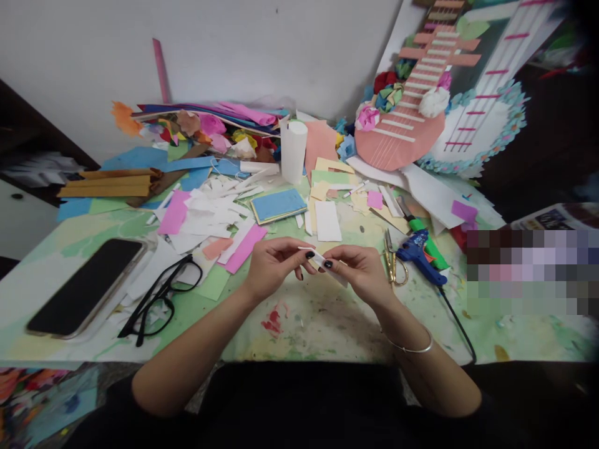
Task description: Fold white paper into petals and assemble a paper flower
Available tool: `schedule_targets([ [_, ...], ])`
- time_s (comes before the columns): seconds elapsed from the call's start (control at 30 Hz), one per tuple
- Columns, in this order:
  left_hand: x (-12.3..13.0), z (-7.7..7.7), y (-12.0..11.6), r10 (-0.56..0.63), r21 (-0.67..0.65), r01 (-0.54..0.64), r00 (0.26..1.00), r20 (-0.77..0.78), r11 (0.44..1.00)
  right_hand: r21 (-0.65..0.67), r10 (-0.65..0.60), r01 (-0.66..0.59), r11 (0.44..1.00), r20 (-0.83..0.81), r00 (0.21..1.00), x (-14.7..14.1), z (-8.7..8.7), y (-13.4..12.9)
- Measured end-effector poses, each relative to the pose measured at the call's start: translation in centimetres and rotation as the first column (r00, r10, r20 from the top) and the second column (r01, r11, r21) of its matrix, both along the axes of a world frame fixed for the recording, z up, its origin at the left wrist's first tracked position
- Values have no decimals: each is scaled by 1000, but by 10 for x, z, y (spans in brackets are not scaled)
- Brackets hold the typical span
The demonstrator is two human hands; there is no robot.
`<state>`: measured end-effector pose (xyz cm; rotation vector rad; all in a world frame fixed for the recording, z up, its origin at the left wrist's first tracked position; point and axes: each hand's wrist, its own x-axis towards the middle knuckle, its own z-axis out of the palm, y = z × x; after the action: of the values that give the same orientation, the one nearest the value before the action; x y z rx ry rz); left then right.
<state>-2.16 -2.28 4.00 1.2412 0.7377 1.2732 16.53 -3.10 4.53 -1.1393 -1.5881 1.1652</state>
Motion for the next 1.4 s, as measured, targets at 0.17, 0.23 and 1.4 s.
schedule_targets([
  [0.17,2,-6,4,110,-50,-109,994,16,993,34,-8,7,999,33,999,-6,3,0],
  [0.23,6,-11,6,153,-92,-149,987,42,985,57,-38,35,998,55,998,-12,5,0],
  [1.4,-11,-6,36,420,-776,197,748,515,600,285,-274,-8,959,931,241,-57,-36,85],
])
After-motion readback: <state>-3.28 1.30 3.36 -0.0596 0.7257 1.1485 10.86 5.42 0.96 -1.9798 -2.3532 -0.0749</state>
